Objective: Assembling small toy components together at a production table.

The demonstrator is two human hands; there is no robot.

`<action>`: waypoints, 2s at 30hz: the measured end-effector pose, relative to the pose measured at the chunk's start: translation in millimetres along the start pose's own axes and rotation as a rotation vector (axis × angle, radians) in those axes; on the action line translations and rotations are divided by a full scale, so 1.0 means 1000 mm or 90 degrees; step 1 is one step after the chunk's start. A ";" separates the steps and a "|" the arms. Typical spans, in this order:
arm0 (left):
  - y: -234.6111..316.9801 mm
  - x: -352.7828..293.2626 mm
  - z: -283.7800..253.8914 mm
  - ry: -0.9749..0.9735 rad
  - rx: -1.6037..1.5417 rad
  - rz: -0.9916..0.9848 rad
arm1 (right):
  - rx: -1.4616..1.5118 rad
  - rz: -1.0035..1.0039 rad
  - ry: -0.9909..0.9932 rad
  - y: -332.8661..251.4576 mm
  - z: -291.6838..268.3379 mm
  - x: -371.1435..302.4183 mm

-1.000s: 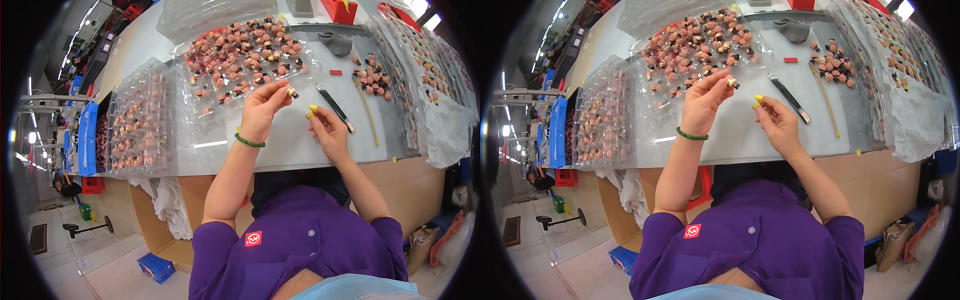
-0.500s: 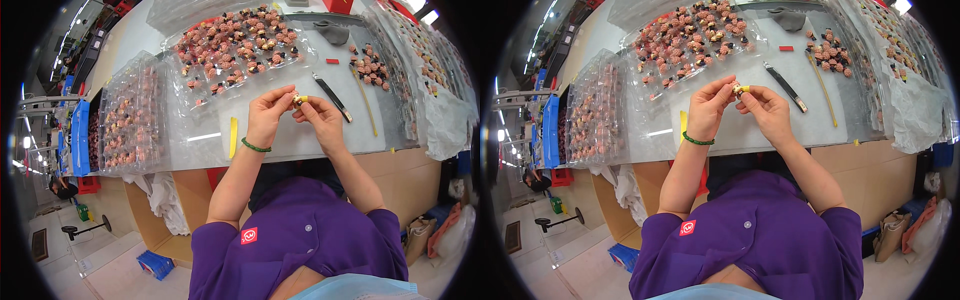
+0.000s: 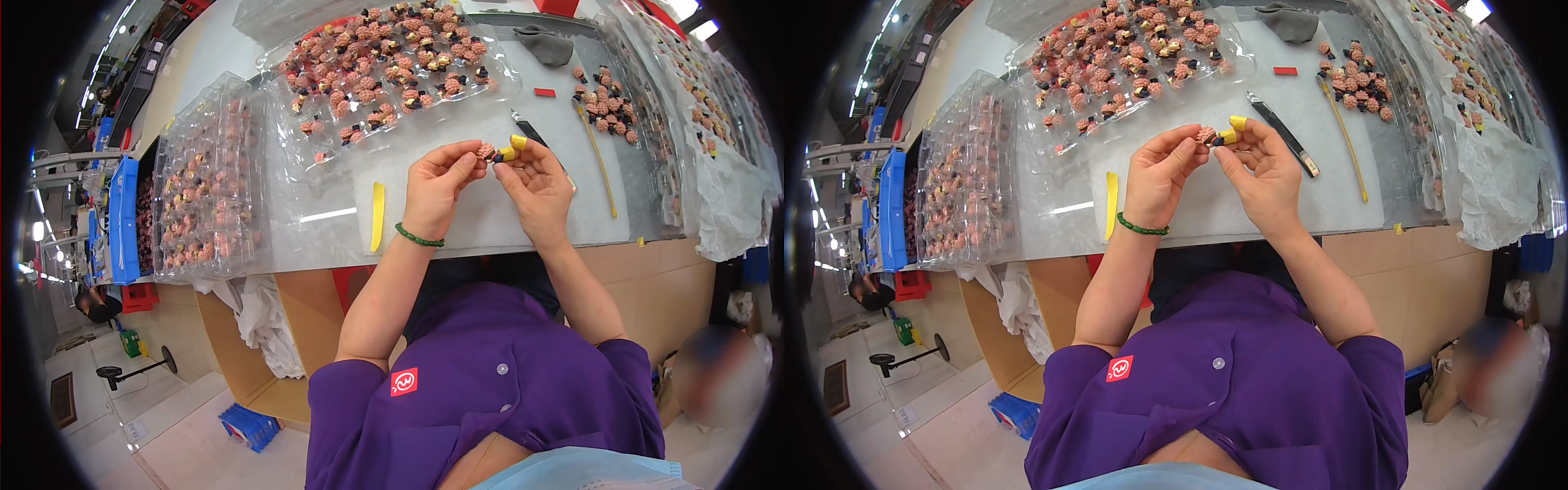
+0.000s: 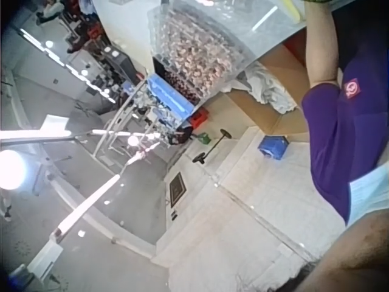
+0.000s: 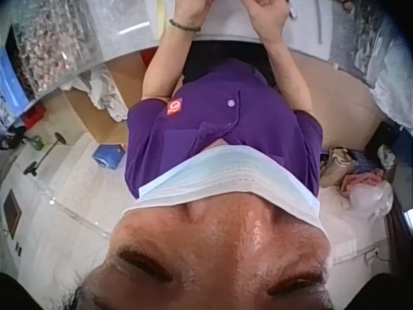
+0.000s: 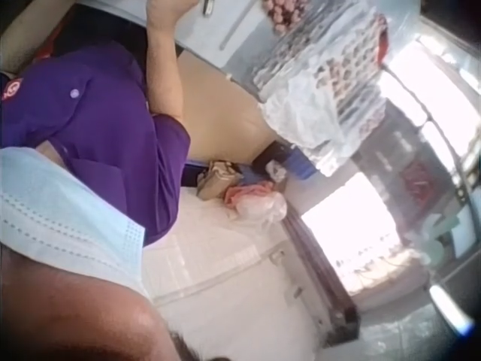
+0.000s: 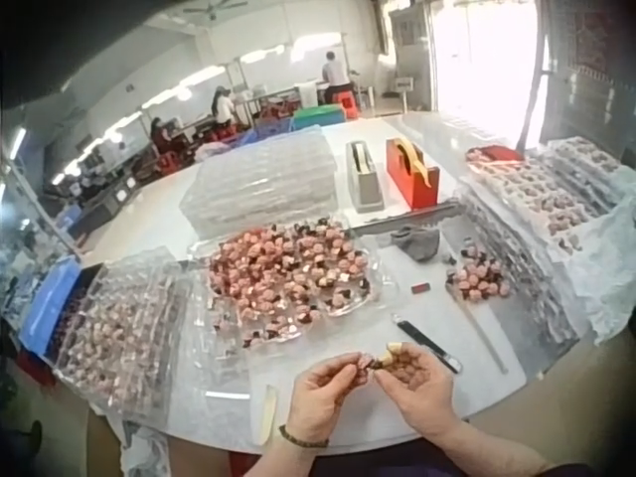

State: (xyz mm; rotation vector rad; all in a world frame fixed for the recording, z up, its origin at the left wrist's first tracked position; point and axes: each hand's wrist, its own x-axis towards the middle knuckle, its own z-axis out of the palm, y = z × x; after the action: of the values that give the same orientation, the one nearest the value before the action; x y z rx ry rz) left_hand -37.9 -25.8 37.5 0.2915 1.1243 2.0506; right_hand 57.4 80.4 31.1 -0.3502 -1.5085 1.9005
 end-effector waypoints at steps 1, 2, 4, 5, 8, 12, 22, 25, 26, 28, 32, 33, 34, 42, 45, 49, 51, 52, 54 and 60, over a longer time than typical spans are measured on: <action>-0.001 -0.001 -0.001 0.001 0.000 0.000 | -0.004 0.005 0.002 -0.001 -0.001 0.000; -0.001 0.000 0.000 0.006 -0.009 -0.003 | -0.008 0.010 0.004 -0.001 -0.001 0.000; 0.000 0.000 0.002 0.010 -0.019 -0.007 | -0.009 0.009 0.000 -0.001 -0.001 0.000; 0.001 0.000 0.003 0.014 -0.006 -0.004 | -0.010 0.007 -0.004 -0.001 -0.001 0.000; 0.001 0.000 0.003 0.019 0.008 -0.002 | -0.013 0.003 -0.010 0.001 -0.002 0.000; -0.001 0.001 0.001 0.018 0.018 0.001 | -0.010 0.007 -0.005 0.003 -0.003 -0.001; -0.001 -0.001 0.003 0.014 0.039 -0.008 | -0.011 0.013 -0.007 0.010 -0.007 0.000; -0.003 0.000 0.001 -0.013 0.039 -0.014 | -0.010 0.010 -0.013 0.012 -0.009 0.000; -0.005 0.000 0.000 -0.021 0.046 -0.020 | -0.013 0.008 -0.018 0.013 -0.010 0.000; -0.007 0.001 -0.003 -0.030 0.051 -0.027 | -0.032 0.010 -0.025 0.014 -0.012 0.000; -0.010 0.002 -0.004 -0.024 0.040 -0.024 | -0.197 -0.014 -0.052 0.005 -0.019 0.006; -0.011 0.003 -0.004 -0.015 0.033 -0.017 | -0.201 -0.016 -0.050 0.000 -0.023 0.012; -0.011 0.003 -0.006 -0.019 0.030 -0.016 | -0.329 -0.071 -0.069 -0.005 -0.027 0.022; -0.024 0.007 -0.014 0.005 0.035 0.010 | -0.873 -0.257 -0.043 0.002 -0.082 0.125; -0.023 0.007 -0.016 -0.003 0.015 0.013 | -0.968 -0.157 -0.109 0.010 -0.087 0.135; -0.021 0.006 -0.015 0.006 -0.012 0.013 | -0.962 -0.199 -0.145 0.006 -0.087 0.130; -0.020 0.007 -0.013 0.012 -0.033 0.024 | -0.919 -0.195 -0.134 0.006 -0.091 0.127; -0.020 0.007 -0.013 0.014 -0.036 0.023 | -0.904 -0.209 -0.143 0.007 -0.094 0.126; -0.020 0.007 -0.014 0.016 -0.030 0.007 | -0.779 -0.168 -0.090 0.003 -0.080 0.111; -0.020 0.006 -0.015 0.021 -0.039 0.022 | -0.295 0.066 -0.028 -0.014 -0.015 0.039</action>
State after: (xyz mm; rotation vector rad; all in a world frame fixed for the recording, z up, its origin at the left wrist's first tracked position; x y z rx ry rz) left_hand -39.0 -24.2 11.8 0.2486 1.0807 2.1227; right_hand 42.8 118.5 47.2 -0.6050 -1.9920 1.6252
